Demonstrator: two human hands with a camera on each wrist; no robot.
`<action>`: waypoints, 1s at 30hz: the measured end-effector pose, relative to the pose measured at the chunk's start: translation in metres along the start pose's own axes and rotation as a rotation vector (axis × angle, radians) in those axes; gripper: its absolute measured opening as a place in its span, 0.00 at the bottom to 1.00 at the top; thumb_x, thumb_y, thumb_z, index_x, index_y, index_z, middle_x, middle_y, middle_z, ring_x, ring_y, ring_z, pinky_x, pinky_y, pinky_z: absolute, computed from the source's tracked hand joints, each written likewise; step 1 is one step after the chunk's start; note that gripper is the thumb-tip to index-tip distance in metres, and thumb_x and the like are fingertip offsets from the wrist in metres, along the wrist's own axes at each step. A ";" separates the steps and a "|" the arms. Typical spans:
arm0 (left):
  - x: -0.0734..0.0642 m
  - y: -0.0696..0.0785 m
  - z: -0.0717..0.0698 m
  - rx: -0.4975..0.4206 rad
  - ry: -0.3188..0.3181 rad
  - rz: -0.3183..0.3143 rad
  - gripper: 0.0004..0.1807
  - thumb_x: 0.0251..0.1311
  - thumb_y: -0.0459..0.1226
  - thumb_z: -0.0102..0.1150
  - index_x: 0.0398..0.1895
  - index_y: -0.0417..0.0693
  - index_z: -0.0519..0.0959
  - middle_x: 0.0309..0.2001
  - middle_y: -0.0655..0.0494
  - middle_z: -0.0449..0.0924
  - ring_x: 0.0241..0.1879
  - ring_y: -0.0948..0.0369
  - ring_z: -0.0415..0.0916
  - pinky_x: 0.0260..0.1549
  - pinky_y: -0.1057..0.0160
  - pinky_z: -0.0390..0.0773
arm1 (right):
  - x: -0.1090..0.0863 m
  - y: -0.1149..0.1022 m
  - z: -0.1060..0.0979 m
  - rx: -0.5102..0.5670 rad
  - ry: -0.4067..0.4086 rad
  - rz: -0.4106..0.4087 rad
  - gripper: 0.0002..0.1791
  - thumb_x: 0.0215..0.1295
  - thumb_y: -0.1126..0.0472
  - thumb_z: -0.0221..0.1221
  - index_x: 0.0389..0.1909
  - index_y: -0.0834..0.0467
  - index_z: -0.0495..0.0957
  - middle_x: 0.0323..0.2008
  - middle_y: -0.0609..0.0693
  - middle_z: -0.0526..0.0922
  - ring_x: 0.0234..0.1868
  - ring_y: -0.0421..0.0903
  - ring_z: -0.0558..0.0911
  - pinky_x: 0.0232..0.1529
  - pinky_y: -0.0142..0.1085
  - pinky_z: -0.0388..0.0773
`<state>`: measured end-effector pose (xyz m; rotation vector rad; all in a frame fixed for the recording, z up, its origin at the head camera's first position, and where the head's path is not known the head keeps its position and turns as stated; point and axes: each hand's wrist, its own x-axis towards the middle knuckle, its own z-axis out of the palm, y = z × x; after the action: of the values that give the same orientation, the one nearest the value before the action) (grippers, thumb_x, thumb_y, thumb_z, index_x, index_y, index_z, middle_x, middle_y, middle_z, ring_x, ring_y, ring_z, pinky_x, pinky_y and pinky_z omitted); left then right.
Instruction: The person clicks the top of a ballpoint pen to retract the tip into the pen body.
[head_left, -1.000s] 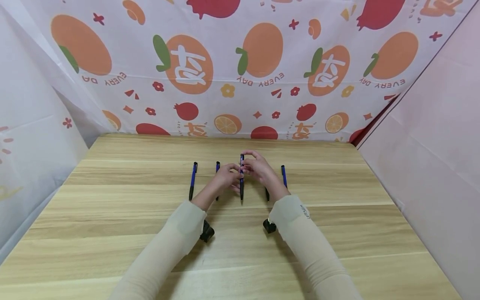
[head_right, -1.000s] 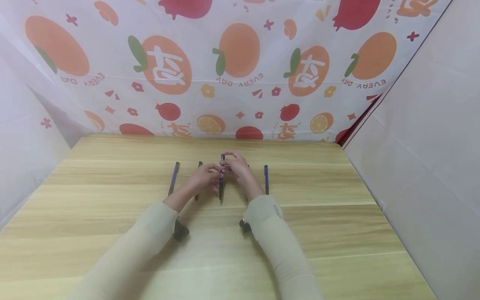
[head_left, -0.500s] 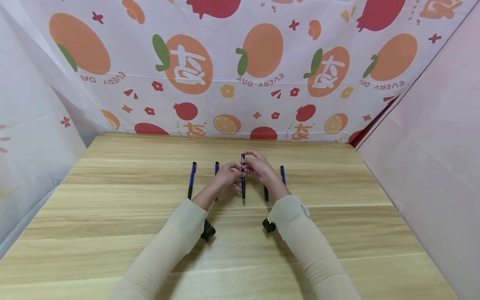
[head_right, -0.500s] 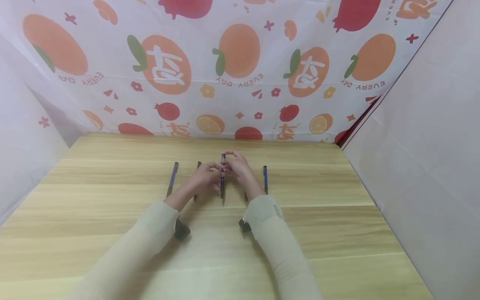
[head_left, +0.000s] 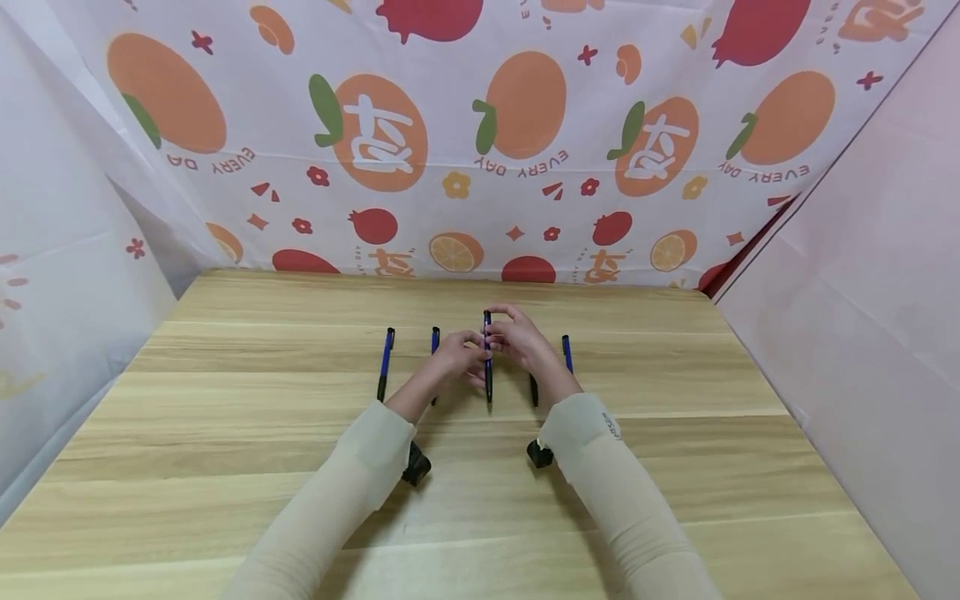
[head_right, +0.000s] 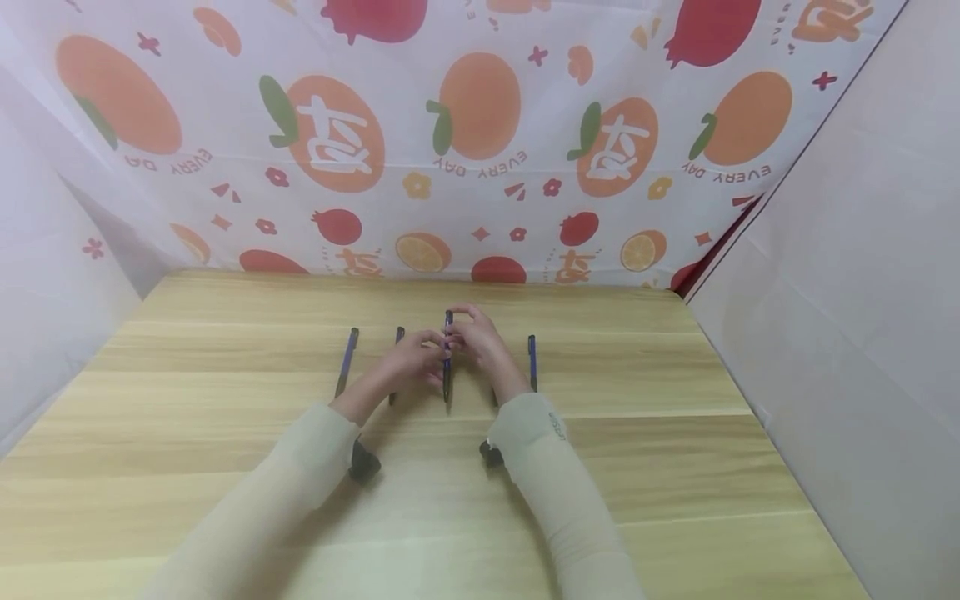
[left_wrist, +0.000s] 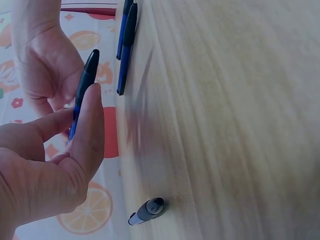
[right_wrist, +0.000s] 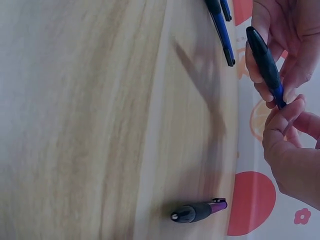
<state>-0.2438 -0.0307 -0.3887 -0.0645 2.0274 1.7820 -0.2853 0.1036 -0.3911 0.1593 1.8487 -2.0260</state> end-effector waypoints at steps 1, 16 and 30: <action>0.000 -0.001 0.000 0.002 -0.001 0.002 0.09 0.63 0.28 0.49 0.46 0.34 0.68 0.35 0.42 0.75 0.26 0.52 0.78 0.36 0.51 0.80 | 0.000 0.001 0.000 -0.002 -0.001 0.002 0.23 0.68 0.71 0.47 0.63 0.58 0.63 0.35 0.57 0.73 0.24 0.41 0.73 0.27 0.27 0.74; 0.002 -0.005 0.002 0.007 0.005 -0.021 0.11 0.63 0.28 0.50 0.47 0.33 0.67 0.32 0.37 0.77 0.24 0.52 0.79 0.36 0.51 0.79 | -0.001 0.002 0.001 -0.017 0.007 0.015 0.23 0.67 0.71 0.47 0.62 0.58 0.64 0.37 0.58 0.73 0.25 0.42 0.73 0.27 0.26 0.74; 0.008 -0.007 0.003 0.065 0.015 -0.042 0.09 0.62 0.28 0.52 0.44 0.34 0.67 0.28 0.45 0.74 0.24 0.54 0.76 0.32 0.56 0.81 | 0.008 0.008 0.001 -0.053 0.046 0.023 0.23 0.65 0.73 0.48 0.62 0.60 0.65 0.34 0.57 0.73 0.23 0.41 0.73 0.23 0.24 0.72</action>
<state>-0.2479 -0.0265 -0.3983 -0.1006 2.0779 1.6938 -0.2896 0.1009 -0.4009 0.2137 1.9179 -1.9712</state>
